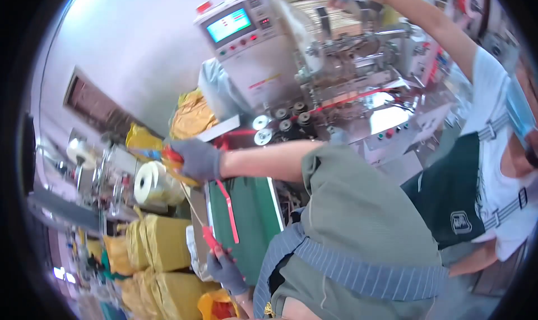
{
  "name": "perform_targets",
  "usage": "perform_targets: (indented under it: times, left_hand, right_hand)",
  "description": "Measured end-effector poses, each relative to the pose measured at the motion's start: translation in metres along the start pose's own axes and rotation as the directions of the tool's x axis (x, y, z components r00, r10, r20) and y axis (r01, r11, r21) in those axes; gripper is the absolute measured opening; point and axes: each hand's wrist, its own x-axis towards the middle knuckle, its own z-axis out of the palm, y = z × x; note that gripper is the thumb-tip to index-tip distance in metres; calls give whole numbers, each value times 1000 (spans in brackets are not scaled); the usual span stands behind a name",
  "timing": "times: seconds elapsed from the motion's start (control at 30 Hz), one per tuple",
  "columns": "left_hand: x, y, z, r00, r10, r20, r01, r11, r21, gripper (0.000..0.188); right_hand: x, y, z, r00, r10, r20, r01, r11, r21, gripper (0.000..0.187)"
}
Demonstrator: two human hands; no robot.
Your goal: Assembling red plastic ribbons into decorative bows and packaging them into plastic bags.
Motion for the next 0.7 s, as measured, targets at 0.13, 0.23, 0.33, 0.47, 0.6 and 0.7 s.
perform_targets:
  times: [0.13,0.23,0.33,0.47,0.6,0.7]
  left_hand:
    - [8,-32,-12,1000,7,11,-7,1000,-12,23]
    - [10,-53,-20,995,-76,-67,78,997,23,25]
    - [3,-74,-26,978,-129,-164,135,991,26,24]
    - [13,-81,-23,989,-55,-135,96,942,321,41]
    - [18,-46,-5,984,-150,-93,173,923,344,41]
    - [15,-22,0,961,-229,-156,272,884,379,38]
  right_hand:
    - [82,10,-137,904,-154,-398,29,952,-304,16]
    - [121,9,-271,648,-524,-553,100,778,-620,20]
    - [138,-8,-366,368,-662,-653,-270,596,-756,21]
    - [96,-1,-477,394,-696,-600,-531,361,-767,21]
    - [74,42,-525,442,-396,-805,-738,350,-577,31]
    - [63,64,-522,489,-99,-867,-860,115,-498,39]
